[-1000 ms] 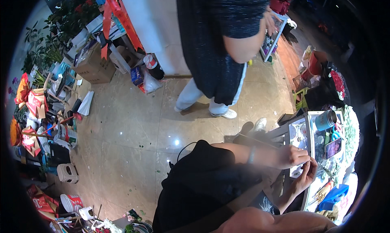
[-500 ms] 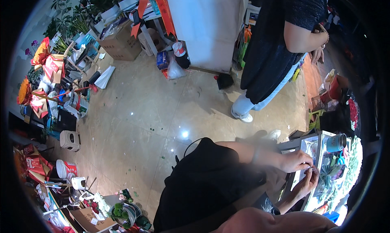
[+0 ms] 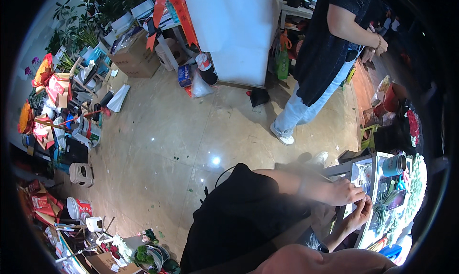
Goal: The person assembles a small green paper fan by inserting thin sticks into its center and securing them with a thin wire. They repeatedly adjust the fan's shape and position the sticks to maintain symmetry. The completed fan is placed on the table among other similar items.
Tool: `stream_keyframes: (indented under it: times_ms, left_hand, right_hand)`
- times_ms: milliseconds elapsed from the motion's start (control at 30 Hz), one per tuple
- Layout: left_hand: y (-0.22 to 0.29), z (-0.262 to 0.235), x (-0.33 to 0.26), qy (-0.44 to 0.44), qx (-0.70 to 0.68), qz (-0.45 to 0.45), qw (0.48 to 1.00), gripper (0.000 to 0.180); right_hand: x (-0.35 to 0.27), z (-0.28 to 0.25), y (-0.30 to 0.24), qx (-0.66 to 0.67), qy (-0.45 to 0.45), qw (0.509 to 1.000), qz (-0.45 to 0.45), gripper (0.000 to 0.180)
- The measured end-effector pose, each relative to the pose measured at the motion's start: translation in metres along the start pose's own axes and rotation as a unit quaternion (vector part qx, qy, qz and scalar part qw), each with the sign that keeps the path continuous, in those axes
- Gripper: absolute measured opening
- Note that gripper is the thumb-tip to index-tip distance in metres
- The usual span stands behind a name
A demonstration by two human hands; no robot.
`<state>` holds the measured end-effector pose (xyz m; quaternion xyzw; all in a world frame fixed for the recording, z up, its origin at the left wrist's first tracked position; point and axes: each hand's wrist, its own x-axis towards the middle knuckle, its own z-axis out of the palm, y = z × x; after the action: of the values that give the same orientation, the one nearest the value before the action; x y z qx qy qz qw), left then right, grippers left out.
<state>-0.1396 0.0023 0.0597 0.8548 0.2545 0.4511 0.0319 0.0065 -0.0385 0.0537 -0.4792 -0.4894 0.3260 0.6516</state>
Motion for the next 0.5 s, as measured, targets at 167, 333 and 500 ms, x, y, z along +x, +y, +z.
stream_keyframes:
  times_ms: [167,333,500]
  left_hand:
    - [-0.002,0.002,0.002,-0.014,-0.106,-0.072,0.992,0.016]
    - [-0.010,0.012,0.003,-0.037,-0.334,-0.141,0.931,0.014]
    - [-0.022,0.021,0.004,-0.113,-0.570,-0.183,0.793,0.016]
  right_hand:
    - [-0.001,0.007,-0.007,0.038,0.002,0.999,0.037,0.013]
    - [0.005,-0.003,0.004,0.096,-0.018,0.994,0.039,0.011]
    - [0.004,-0.007,0.001,0.063,-0.013,0.997,0.035,0.008]
